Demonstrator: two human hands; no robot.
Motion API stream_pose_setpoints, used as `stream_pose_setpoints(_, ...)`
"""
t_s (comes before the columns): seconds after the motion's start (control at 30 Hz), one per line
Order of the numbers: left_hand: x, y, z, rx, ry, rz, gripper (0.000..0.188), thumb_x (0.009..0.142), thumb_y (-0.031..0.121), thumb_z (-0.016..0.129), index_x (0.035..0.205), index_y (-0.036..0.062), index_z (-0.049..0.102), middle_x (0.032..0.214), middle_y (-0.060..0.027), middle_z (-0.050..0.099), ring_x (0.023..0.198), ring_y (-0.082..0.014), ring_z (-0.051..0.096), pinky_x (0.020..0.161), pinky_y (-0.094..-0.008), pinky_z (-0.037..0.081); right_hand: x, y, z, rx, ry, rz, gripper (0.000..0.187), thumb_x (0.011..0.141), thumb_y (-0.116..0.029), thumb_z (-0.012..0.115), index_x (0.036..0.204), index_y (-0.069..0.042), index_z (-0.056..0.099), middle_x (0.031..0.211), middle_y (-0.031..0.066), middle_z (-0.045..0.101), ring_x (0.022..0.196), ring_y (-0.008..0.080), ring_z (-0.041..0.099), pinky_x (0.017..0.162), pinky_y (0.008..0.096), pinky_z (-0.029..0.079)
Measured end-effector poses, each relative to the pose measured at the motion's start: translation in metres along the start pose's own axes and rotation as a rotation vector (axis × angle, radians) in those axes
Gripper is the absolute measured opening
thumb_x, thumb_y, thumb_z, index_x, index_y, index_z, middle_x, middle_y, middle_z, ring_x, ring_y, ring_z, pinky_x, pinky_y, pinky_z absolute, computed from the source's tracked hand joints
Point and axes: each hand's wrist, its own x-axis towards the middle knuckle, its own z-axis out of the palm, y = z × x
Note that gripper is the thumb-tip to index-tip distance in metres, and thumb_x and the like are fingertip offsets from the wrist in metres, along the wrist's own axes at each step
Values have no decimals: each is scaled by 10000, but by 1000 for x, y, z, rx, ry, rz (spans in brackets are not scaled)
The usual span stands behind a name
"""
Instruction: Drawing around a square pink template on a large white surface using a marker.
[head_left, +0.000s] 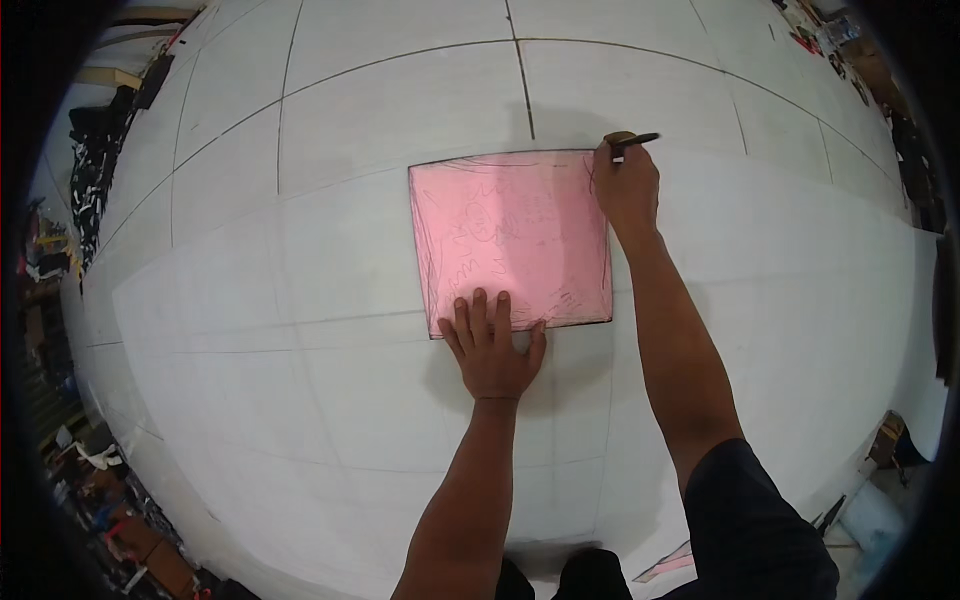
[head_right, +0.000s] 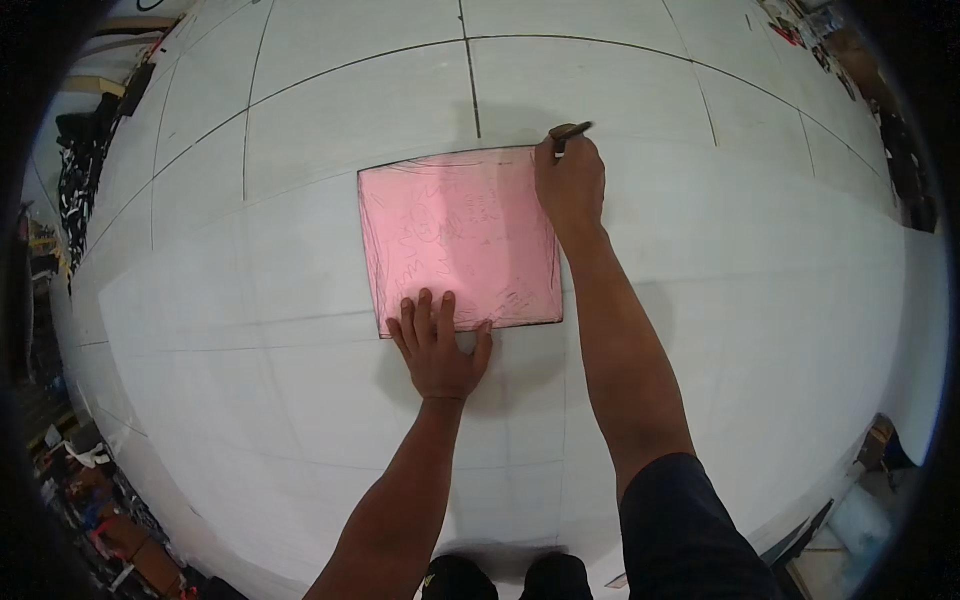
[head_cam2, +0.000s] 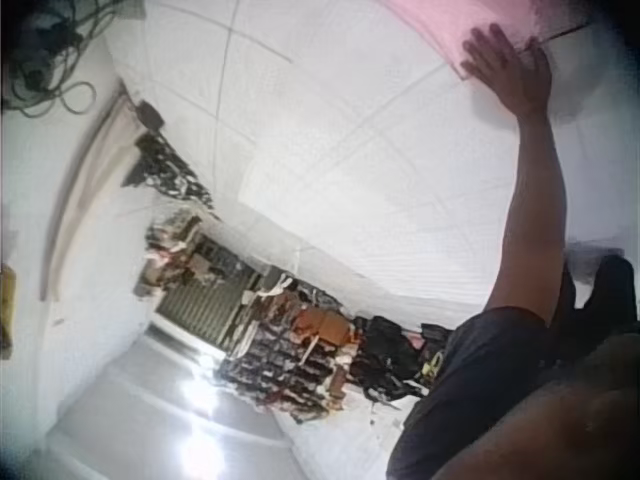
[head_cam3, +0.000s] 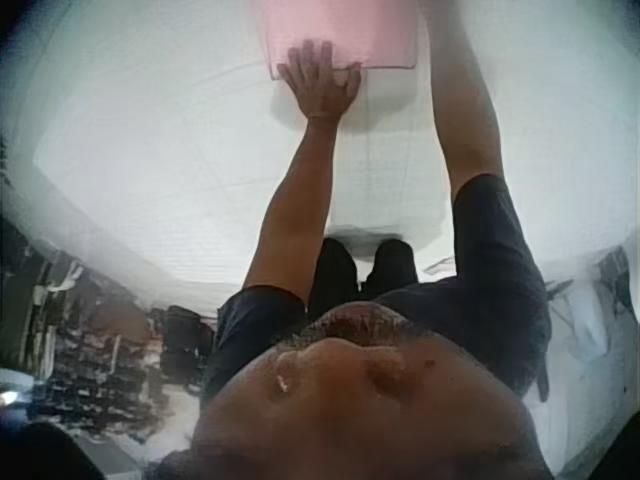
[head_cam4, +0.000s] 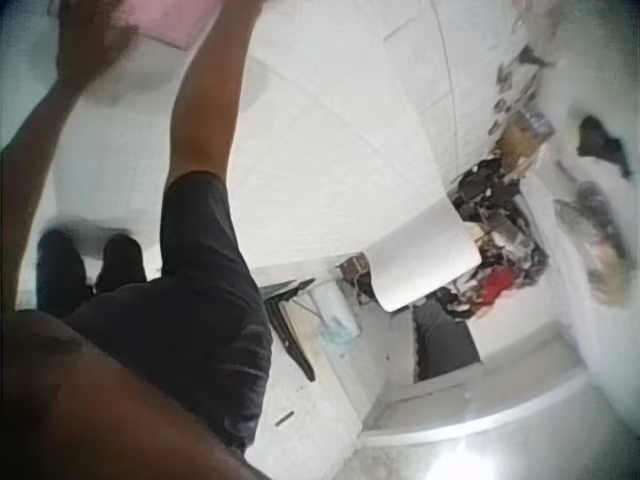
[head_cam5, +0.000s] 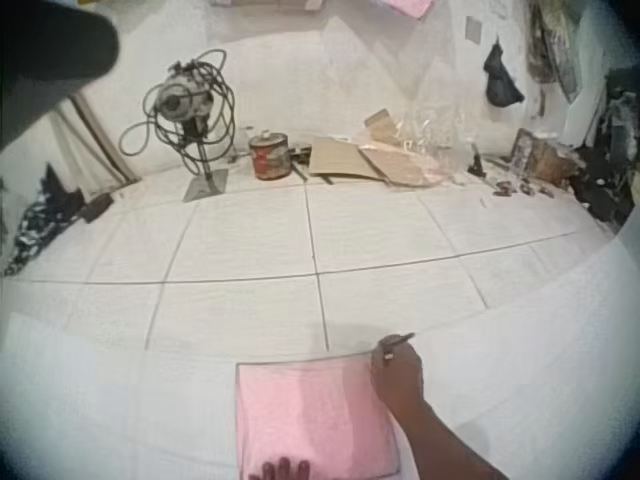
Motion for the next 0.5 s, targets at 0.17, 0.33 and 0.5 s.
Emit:
stream_pose_setpoints(0.17, 4, -5, -5, 8, 17, 22, 632, 844, 469, 710, 1350, 117, 571, 1476, -157, 443, 1424, -389, 333, 1186, -626, 184, -22, -45, 20, -318, -35, -237, 238, 893, -267, 672, 1071, -109, 667, 1055, 119, 658, 927, 318, 683, 788, 459, 556)
stream_pose_setpoints(0.33, 1, -5, -3, 14, 7, 13, 668, 835, 490, 706, 1366, 116, 553, 1483, -158, 446, 1431, -400, 327, 1183, -634, 184, -41, -85, 75, -220, -104, -410, 194, 847, -235, 691, 973, -91, 660, 945, 110, 655, 850, 314, 687, 740, 461, 551)
stream_pose_setpoints(0.5, 2, -4, -5, 0, -12, 8, 616, 847, 492, 679, 1349, 147, 583, 1466, -150, 470, 1406, -413, 369, 1164, -655, 210, -53, -118, 120, -59, -135, -599, 163, 862, -205, 683, 955, -71, 679, 899, 109, 668, 785, 331, 679, 707, 439, 557)
